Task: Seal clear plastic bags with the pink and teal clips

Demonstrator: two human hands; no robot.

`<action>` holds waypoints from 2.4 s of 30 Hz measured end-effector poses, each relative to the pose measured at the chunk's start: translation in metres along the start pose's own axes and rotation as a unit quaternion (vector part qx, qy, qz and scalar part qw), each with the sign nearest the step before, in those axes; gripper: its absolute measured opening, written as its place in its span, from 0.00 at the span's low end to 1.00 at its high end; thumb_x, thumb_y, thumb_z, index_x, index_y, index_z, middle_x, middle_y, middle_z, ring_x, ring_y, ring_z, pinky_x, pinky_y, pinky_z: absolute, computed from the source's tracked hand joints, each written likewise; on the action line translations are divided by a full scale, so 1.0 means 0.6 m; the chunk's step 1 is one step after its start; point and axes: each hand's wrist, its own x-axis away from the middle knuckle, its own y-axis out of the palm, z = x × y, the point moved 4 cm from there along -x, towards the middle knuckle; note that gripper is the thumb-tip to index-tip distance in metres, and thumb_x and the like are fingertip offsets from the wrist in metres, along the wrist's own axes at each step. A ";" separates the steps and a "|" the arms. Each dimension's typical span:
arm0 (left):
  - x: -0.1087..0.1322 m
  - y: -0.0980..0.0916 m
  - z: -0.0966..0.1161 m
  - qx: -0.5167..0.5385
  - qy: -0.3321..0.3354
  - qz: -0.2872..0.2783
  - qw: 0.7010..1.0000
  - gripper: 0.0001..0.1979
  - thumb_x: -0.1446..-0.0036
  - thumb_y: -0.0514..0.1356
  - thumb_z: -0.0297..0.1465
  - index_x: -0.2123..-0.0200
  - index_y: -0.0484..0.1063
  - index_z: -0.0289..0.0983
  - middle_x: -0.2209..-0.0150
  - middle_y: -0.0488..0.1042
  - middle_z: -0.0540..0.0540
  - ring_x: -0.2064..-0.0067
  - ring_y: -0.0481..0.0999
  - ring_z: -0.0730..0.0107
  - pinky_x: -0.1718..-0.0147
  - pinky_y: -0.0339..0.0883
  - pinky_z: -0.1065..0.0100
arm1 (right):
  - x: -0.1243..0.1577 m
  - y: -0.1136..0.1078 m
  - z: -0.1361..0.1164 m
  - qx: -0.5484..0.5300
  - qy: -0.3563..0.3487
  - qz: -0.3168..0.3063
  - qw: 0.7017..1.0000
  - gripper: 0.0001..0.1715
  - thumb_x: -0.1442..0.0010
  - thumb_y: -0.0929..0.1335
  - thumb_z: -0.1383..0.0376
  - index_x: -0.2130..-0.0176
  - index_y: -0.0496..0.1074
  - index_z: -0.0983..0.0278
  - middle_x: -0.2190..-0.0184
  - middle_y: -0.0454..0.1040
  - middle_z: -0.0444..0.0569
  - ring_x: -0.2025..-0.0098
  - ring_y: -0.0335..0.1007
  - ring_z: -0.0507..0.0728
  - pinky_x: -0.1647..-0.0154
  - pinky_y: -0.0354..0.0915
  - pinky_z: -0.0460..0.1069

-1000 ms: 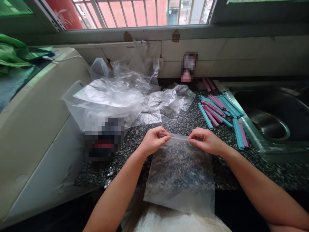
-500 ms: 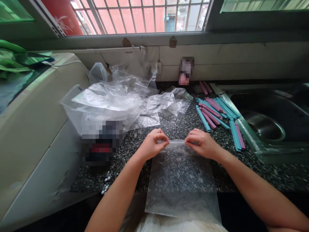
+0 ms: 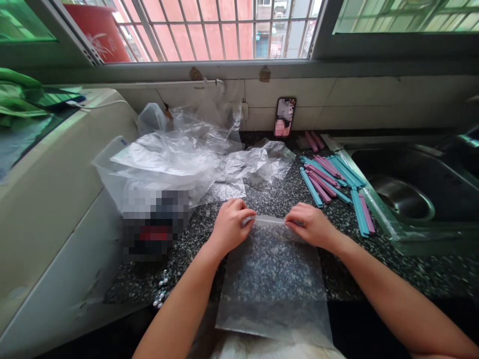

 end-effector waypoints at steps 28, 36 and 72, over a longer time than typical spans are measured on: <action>0.001 0.012 0.008 0.006 0.018 -0.037 0.999 0.05 0.46 0.57 0.29 0.72 0.72 0.38 0.69 0.71 0.47 0.62 0.65 0.65 0.58 0.58 0.61 | 0.001 0.009 -0.003 -0.003 -0.025 0.028 0.999 0.09 0.43 0.63 0.69 0.74 0.69 0.65 0.76 0.71 0.48 0.70 0.62 0.54 0.67 0.59 0.48; 0.000 0.011 0.009 0.003 0.028 -0.033 0.999 0.06 0.46 0.56 0.28 0.73 0.71 0.37 0.69 0.71 0.47 0.62 0.66 0.66 0.59 0.58 0.62 | 0.002 0.008 -0.005 -0.012 -0.023 0.028 0.999 0.09 0.43 0.64 0.68 0.73 0.70 0.65 0.75 0.72 0.48 0.69 0.63 0.54 0.67 0.60 0.48; -0.005 -0.004 0.000 -0.040 -0.052 -0.014 0.998 0.09 0.45 0.54 0.27 0.76 0.70 0.37 0.70 0.71 0.46 0.63 0.64 0.64 0.60 0.57 0.61 | 0.012 0.013 0.045 -0.162 0.153 0.064 0.973 0.16 0.43 0.63 0.57 0.75 0.70 0.64 0.77 0.71 0.48 0.73 0.67 0.54 0.71 0.63 0.48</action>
